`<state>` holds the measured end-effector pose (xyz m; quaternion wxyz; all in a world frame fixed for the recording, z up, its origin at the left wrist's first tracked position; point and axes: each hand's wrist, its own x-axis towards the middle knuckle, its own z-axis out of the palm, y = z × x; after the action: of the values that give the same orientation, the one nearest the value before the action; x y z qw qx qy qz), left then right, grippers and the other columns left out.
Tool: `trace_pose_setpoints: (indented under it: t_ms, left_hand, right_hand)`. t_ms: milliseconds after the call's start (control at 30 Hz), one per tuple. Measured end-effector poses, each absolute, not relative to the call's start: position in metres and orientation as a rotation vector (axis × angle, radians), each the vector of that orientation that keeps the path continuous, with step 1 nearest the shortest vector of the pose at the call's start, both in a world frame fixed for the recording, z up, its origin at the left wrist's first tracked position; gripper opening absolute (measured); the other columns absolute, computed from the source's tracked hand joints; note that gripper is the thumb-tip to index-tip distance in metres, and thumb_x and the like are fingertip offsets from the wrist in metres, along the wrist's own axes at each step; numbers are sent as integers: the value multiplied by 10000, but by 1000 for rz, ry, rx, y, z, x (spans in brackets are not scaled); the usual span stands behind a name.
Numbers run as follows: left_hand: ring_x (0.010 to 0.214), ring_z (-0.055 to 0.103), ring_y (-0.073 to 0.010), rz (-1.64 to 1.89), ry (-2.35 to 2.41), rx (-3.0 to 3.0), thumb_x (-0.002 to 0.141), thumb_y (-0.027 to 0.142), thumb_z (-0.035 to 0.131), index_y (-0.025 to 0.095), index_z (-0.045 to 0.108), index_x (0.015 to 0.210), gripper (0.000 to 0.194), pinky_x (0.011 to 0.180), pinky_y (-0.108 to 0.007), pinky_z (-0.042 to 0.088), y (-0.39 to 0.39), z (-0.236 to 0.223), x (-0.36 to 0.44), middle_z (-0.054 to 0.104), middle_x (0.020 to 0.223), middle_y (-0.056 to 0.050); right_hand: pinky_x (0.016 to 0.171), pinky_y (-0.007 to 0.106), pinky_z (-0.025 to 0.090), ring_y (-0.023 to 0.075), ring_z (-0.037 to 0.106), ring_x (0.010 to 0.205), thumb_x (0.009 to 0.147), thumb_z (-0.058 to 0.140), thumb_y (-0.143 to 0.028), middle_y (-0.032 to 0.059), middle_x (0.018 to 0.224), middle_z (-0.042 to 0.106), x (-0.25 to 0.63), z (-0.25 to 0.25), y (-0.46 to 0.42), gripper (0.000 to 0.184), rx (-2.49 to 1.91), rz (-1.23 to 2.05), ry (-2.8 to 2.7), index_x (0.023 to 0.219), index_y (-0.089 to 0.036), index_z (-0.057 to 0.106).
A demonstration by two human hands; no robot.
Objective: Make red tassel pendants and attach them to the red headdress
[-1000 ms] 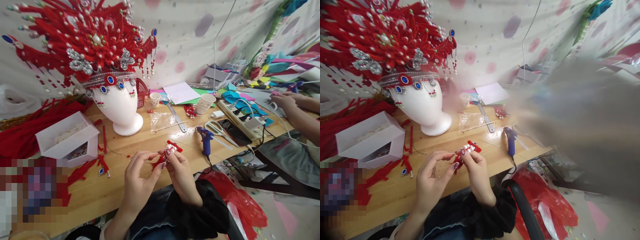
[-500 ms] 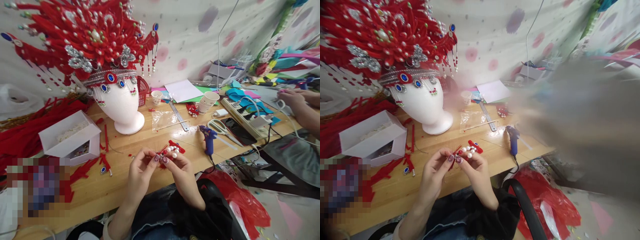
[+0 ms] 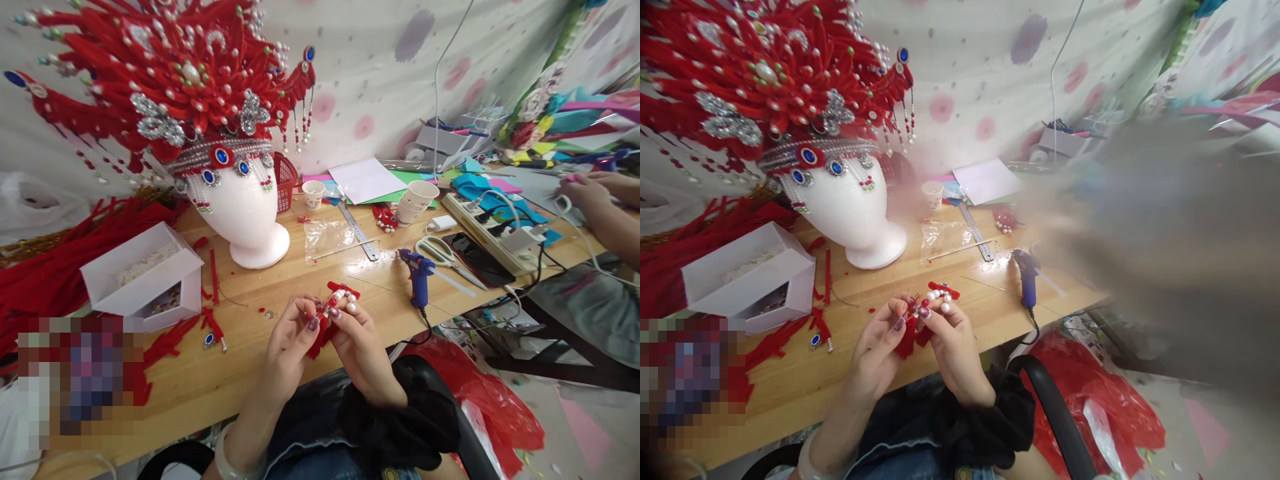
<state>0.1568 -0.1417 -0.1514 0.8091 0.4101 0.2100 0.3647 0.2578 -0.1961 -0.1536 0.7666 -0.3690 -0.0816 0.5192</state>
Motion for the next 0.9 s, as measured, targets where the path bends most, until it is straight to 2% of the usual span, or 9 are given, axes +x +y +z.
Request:
trace_pose_setpoints:
  t_ms: [200,333,433,533,700,900]
  left_hand:
    - [878,562,-127,771,368,792,813,329,755,191,609,804,201,789,-227,496,-137,-151,149,532,1034,-34]
    - [873,559,-130,893,355,980,803,393,762,196,615,793,246,837,-212,486,-126,-151,138,557,880,-17]
    - [907,568,-123,999,492,1283,821,320,760,226,660,915,166,875,-198,464,-120,-148,135,587,890,-3]
    - [979,580,-137,1022,619,1634,817,214,762,246,670,989,197,896,-224,462,-121,-143,140,624,977,-7]
    - [854,597,-124,1059,622,1791,903,150,642,237,632,897,88,807,-239,475,-125,-143,154,633,870,19]
    - [883,558,-152,1047,481,1740,924,154,595,228,596,909,76,801,-274,454,-126,-154,156,571,895,-5]
  right_hand:
    - [680,187,490,84,556,672,605,911,-321,-28,691,611,260,-151,-193,262,-779,1152,-131,672,-192,692]
    - [695,181,482,80,550,698,587,922,-321,-26,747,619,266,-148,-192,275,-822,1088,-113,677,-197,693]
    - [653,169,457,75,532,681,607,912,-328,-33,740,610,268,-146,-192,265,-858,1050,-156,680,-206,689]
    - [614,173,439,74,514,655,627,901,-342,-36,719,599,268,-147,-192,266,-900,1023,-204,666,-202,678]
    - [597,192,440,82,510,639,651,883,-370,-25,726,616,266,-147,-189,264,-899,1059,-220,700,-201,687]
    - [611,210,463,91,523,658,627,877,-436,-17,736,614,263,-146,-184,344,-866,1157,-133,750,-178,685]
